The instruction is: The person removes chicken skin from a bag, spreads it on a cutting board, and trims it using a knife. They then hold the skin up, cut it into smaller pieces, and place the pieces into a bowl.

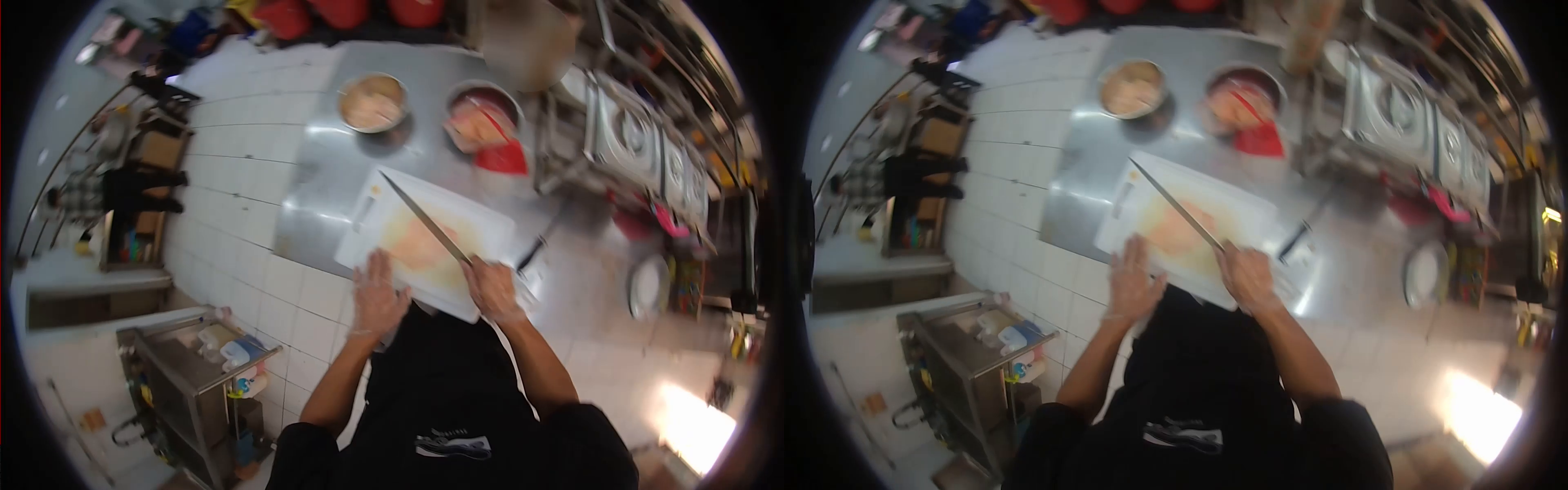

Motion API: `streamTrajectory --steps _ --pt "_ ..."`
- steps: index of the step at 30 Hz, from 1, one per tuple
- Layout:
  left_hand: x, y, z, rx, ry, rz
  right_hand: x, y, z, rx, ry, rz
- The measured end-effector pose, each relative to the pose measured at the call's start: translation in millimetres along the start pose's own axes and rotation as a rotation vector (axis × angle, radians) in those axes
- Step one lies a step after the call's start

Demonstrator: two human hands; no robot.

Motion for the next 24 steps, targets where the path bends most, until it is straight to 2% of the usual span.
streamTrajectory --steps 2,4,6,7,10,12,14,15,18,19,20,22,24 --pt "1 -9 5 0.073 -0.005 -0.056 43 -29 1 0.193 0.348 0.195" --pt "6 -14 -3 0.122 0.021 -0.087 103 -66 2 0.386 0.603 0.268" --pt "9 -11 6 0.118 0.049 -0.097 135 -82 10 0.463 0.695 0.566" --pt "7 -8 8 0.111 0.054 -0.084 148 -86 14 0.464 0.626 0.547" --pt "9 -6 11 0.111 0.015 -0.082 152 -93 6 0.608 0.887 0.867" --pt "16 -7 16 0.105 0.013 -0.176 158 -109 7 0.824 0.856 0.927" --pt "23 -12 14 0.083 0.032 -0.343 139 -110 8 0.677 0.61 0.442" --pt "24 -22 27 0.032 0.035 -0.606 124 -106 13 0.598 0.504 0.195" --pt "85 -39 43 -0.081 -0.468 -2.296 44 -79 0 0.454 0.13 0.206" --pt "117 -39 39 -0.13 -0.347 -2.271 29 -78 -9 0.46 0.096 0.18" --pt "136 -42 40 -0.202 -0.354 -2.278 20 -77 -14 0.471 0.006 0.138" --pt "165 -47 46 -0.345 -0.393 -2.279 35 -91 -15 0.522 0.045 0.21" --pt "180 -48 56 -0.372 -0.42 -2.273 80 -106 -10 0.519 0.361 0.199"
Point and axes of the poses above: each hand's wrist, its own z-axis towards the middle knuckle, its own x-axis out of the back of the hand, y = z × x, the point moved 3 cm from there along z, towards the middle knuckle, and after that the axes turned 15 degrees about x, right-handed, at the moved point
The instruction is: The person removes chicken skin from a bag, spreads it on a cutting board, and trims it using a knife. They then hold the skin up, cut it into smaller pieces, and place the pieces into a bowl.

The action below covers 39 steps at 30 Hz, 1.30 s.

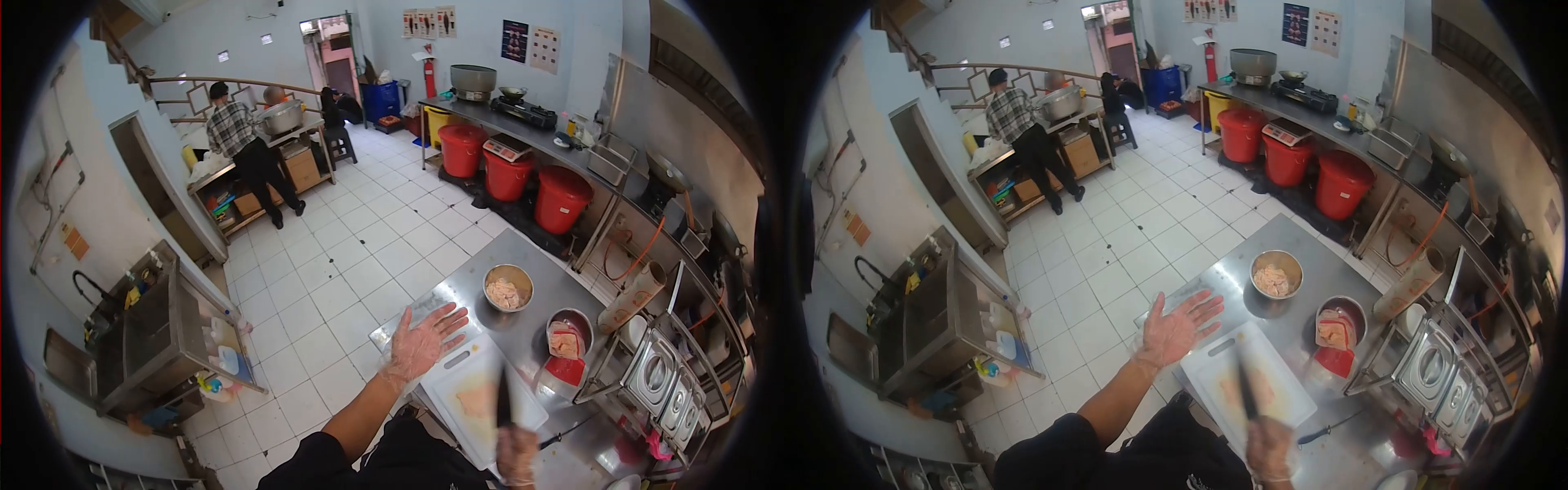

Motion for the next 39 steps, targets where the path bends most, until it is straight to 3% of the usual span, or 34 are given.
streamTrajectory --steps 3,4,5,7,9,11,12,16,20,21,23,25,27,30,31,32,33,34,35,36,39 --pt "-4 5 9 0.044 -0.077 -0.112 52 -44 49 -0.006 0.721 0.273" --pt "-8 11 15 0.049 -0.11 -0.147 55 -58 74 0.052 0.953 0.541" --pt "-13 20 19 0.043 -0.144 -0.175 54 -66 86 0.146 0.814 0.444" --pt "-24 30 30 0.091 -0.29 -0.186 14 -47 78 0.095 0.529 0.548" --pt "-41 38 30 0.156 -0.335 -0.2 -44 -44 92 0.012 0.084 0.202" --pt "-24 35 27 0.313 -0.641 -0.189 -114 -15 76 -0.065 -0.27 -0.012" --pt "-14 36 25 0.388 -0.801 -0.17 -131 -15 68 -0.089 -0.297 -0.052" --pt "17 49 8 0.371 -0.631 -0.377 -160 -22 78 -0.069 -0.297 0.066" --pt "22 95 22 0.322 -0.454 -0.281 -144 -9 117 -0.101 -0.324 0.215" --pt "19 109 26 0.259 -0.425 -0.254 -122 17 107 -0.094 -0.22 0.153" --pt "39 122 39 0.241 -0.397 -0.246 -74 9 138 -0.152 0.373 0.543" --pt "59 131 52 0.235 -0.472 -0.235 -36 99 117 -0.275 0.717 0.235" --pt "65 139 57 0.242 -0.388 -0.158 -7 163 100 -0.481 0.946 -0.056" --pt "93 130 50 0.307 -0.293 -0.203 -2 135 107 -0.459 0.762 -0.468" --pt "108 128 47 0.321 -0.25 -0.217 -12 120 105 -0.264 0.522 -0.617" --pt "121 129 42 0.325 -0.213 -0.223 -26 121 78 0.076 0.16 -0.783" --pt "131 130 36 0.326 -0.183 -0.223 -47 73 98 0.361 0.128 -0.577" --pt "141 131 30 0.327 -0.147 -0.233 -63 79 55 0.32 -0.113 -0.679" --pt "150 130 25 0.331 -0.123 -0.237 -76 58 53 0.242 -0.228 -0.557" --pt "158 132 24 0.335 -0.108 -0.231 -90 41 46 0.241 -0.129 -0.497" --pt "165 129 35 0.379 -0.098 -0.223 -97 26 44 0.235 -0.153 -0.415"
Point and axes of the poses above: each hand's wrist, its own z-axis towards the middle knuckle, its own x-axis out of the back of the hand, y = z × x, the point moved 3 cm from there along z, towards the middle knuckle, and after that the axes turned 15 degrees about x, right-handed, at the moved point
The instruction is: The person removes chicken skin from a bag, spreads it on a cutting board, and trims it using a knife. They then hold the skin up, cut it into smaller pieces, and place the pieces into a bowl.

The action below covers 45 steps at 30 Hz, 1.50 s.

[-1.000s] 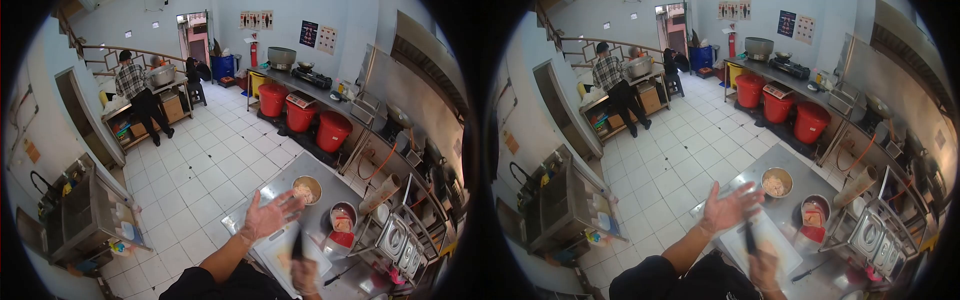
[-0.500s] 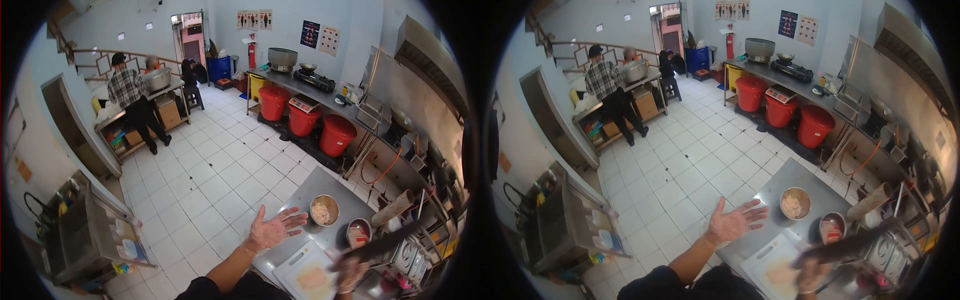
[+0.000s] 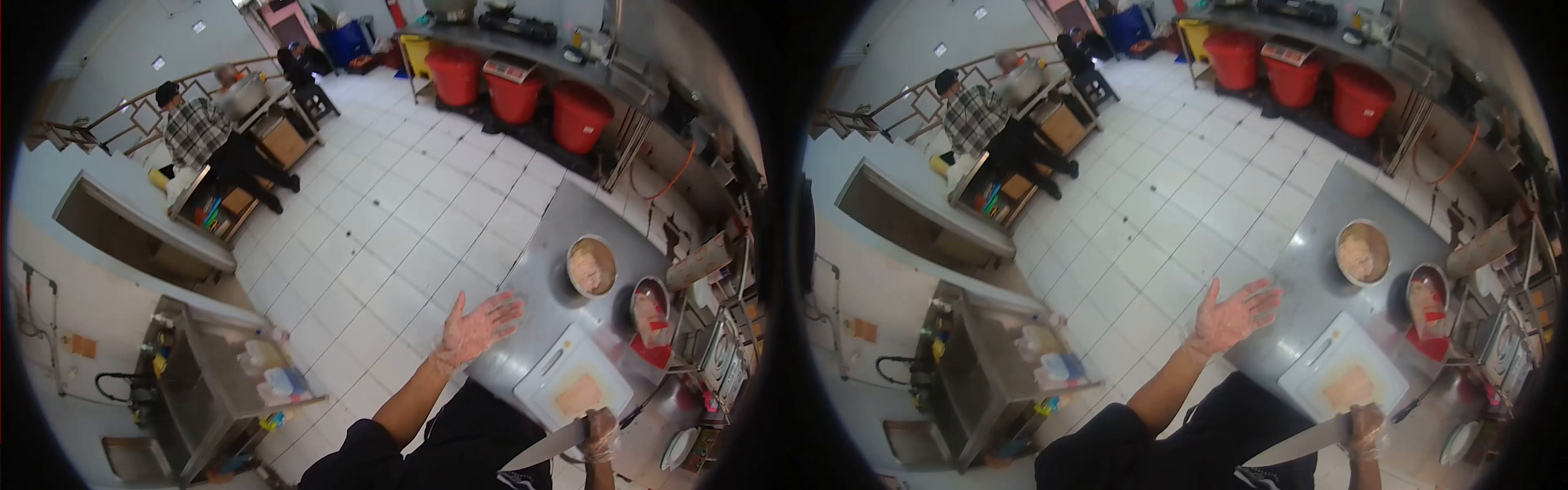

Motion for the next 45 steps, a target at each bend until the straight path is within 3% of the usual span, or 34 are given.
streamTrajectory --steps 8,10,13,14,15,16,17,18,20,23,26,29,30,34,36,40,45 --pt "-61 4 72 0.11 -0.166 0.209 53 43 47 -0.172 0.129 -0.264" --pt "-62 -4 85 0.109 -0.187 0.213 57 52 43 -0.393 0.137 -0.195" --pt "-51 -16 81 0.098 -0.11 0.175 47 25 16 -1.013 0.091 -0.009" --pt "-41 -16 82 0.091 -0.059 0.211 48 10 32 -1.043 0.017 0.057" --pt "-28 -20 78 0.08 -0.029 0.2 44 -6 38 -0.824 -0.027 -0.037" --pt "-15 -22 75 0.059 -0.024 0.283 27 -12 23 -1.046 -0.117 0.126" --pt "-12 -22 72 0.064 0.02 0.309 5 -16 -7 -0.938 -0.21 0.136" --pt "-4 -25 68 0.101 0.106 0.288 -1 -26 -17 -0.986 -0.36 0.158" --pt "14 -29 72 0.105 0.167 0.296 -9 -42 -47 -0.99 -0.386 0.147" --pt "-2 -37 86 0.096 0.291 0.623 2 -45 -49 -1.045 -0.316 0.096" --pt "-42 -55 115 0.031 0.296 0.794 16 -30 -34 -0.99 0.034 0.118" --pt "-60 -78 134 -0.067 0.336 0.938 11 -17 -35 -0.964 0.09 0.183" --pt "-60 -91 136 -0.094 0.37 1.0 -3 -9 -51 -1.053 -0.186 0.253" --pt "-56 -137 152 -0.18 0.483 1.446 -41 -9 -97 -0.95 -0.387 0.186" --pt "-65 -164 173 -0.243 0.395 1.725 -38 1 -96 -0.915 -0.469 0.262" --pt "-72 -212 216 -0.311 0.289 2.234 -44 13 -95 -0.781 -0.494 0.263" --pt "-25 -233 249 -0.264 0.378 2.541 -58 17 -93 -0.749 -0.443 0.252"
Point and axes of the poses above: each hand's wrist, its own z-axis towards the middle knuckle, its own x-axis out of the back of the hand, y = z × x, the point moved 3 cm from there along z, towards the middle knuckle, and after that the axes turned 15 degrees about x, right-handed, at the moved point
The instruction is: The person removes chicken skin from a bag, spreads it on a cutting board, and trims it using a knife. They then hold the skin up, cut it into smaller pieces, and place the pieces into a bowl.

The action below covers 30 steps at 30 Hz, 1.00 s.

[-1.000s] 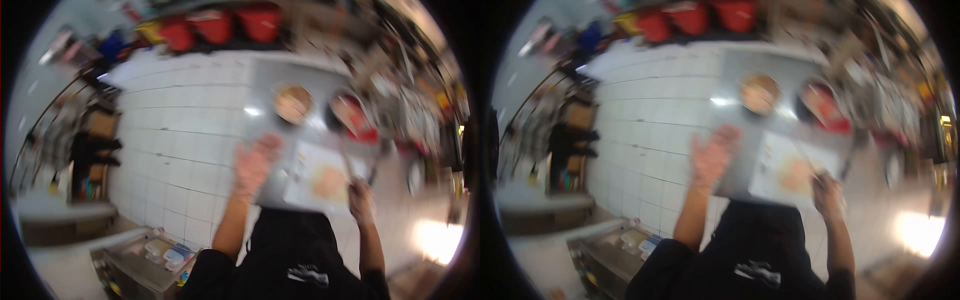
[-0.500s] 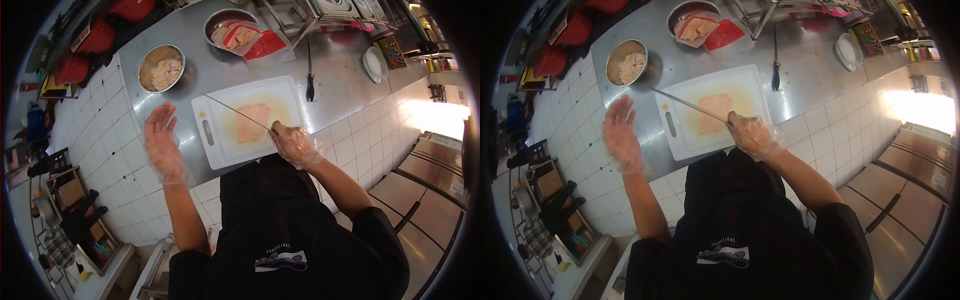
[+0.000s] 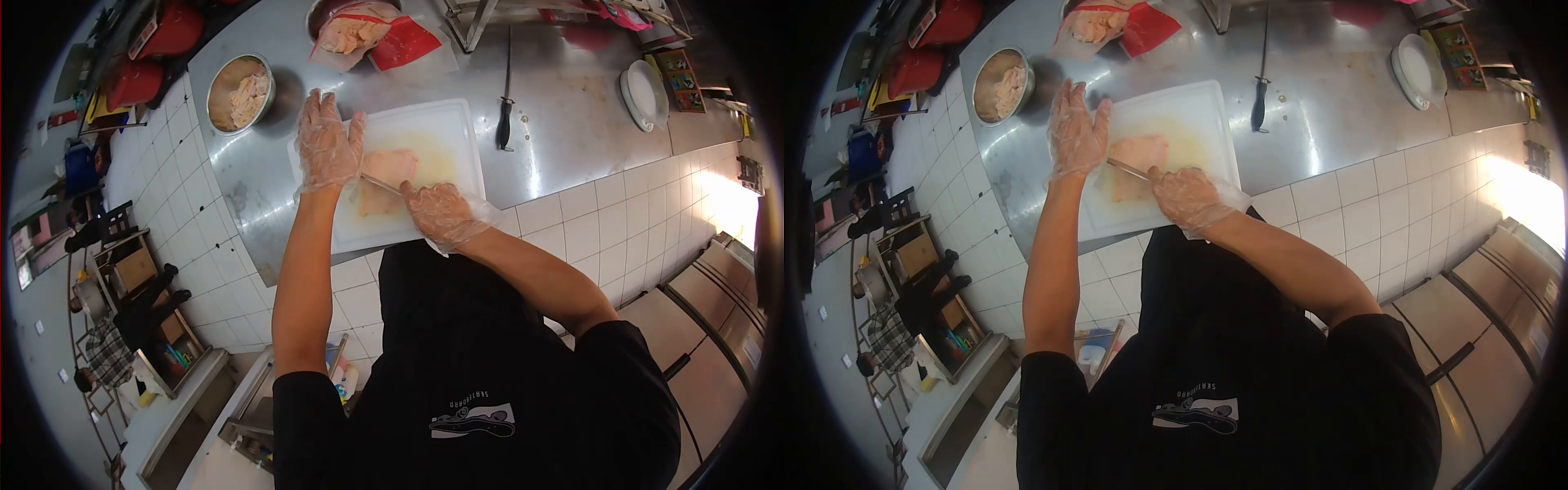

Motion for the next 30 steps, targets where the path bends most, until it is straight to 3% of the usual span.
streamTrajectory --steps 9,21,27,30 --pt "-27 -21 -3 -0.009 -0.046 0.133 0 0 -4 0.07 0.029 -0.061" --pt "-35 -32 6 0.005 -0.046 0.088 6 -7 6 -0.051 -0.175 -0.082" --pt "-33 -31 1 0.011 -0.072 0.038 3 -8 3 0.036 -0.02 -0.182" --pt "-33 -26 -5 0.016 -0.054 0.005 9 -3 -4 -0.042 -0.186 -0.101"
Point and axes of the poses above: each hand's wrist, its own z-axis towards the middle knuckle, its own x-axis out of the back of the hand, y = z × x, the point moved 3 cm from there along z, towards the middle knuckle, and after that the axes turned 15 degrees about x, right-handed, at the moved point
